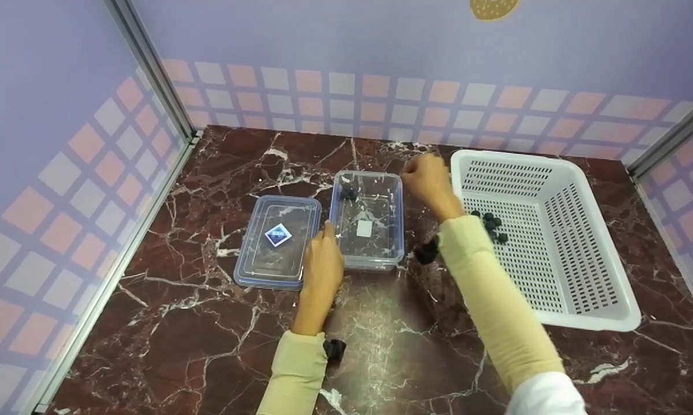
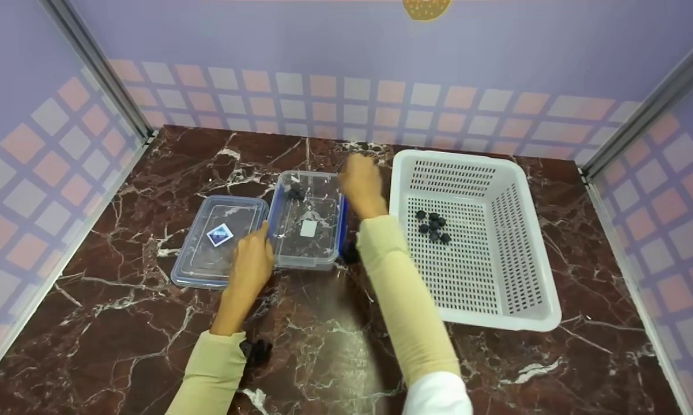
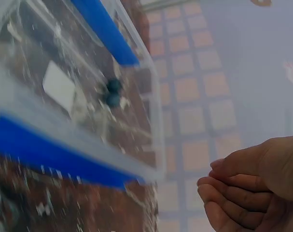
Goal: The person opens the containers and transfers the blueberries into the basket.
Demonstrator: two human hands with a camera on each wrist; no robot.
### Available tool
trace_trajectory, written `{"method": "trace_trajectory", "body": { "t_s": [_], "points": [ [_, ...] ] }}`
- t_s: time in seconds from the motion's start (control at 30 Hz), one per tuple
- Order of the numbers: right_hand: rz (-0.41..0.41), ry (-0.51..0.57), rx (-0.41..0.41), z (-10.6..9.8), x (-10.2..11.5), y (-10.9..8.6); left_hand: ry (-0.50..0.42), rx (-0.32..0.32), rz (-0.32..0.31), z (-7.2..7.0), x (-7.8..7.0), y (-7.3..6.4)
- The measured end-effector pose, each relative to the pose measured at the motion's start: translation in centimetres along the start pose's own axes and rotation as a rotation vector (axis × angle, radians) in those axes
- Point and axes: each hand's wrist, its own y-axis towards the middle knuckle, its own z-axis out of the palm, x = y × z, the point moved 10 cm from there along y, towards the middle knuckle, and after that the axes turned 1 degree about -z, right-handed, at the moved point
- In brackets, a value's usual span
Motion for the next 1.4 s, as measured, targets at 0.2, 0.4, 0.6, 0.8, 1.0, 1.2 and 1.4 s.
{"method": "trace_trajectory", "body": {
  "t_s": [0.2,0.4,0.6,0.8,1.0,1.2,1.4],
  "points": [
    [0.021,-0.026,0.058,3.3,1.5,0.5,0.001,-0.023,0.003,-0.1,0.0,0.0],
    [0.08,0.003,0.093,5.6,1.4,0.8,0.019,-0.03,0.01,-0.2,-0.1,-0.1],
    [0.126,0.022,0.103,7.8,1.3,1.3,0.057,-0.071,0.038,-0.8,-0.2,-0.3],
    [0.104,0.015,0.026,8.8,1.8,1.9,0.059,-0.071,0.042,-0.7,-0.2,-0.2],
    [0.251,0.1,0.046,10.5,0.2,1.9,0.06,-0.075,0.045,-0.6,-0.4,-0.3],
    [0.341,0.146,0.049,11.7,-0.8,1.9,0.05,-0.071,0.029,-0.6,-0.2,-0.4],
    [0.4,0.165,0.042,12.6,-1.2,1.7,0.067,-0.084,0.042,-0.8,-0.3,-0.4]
  ]
}}
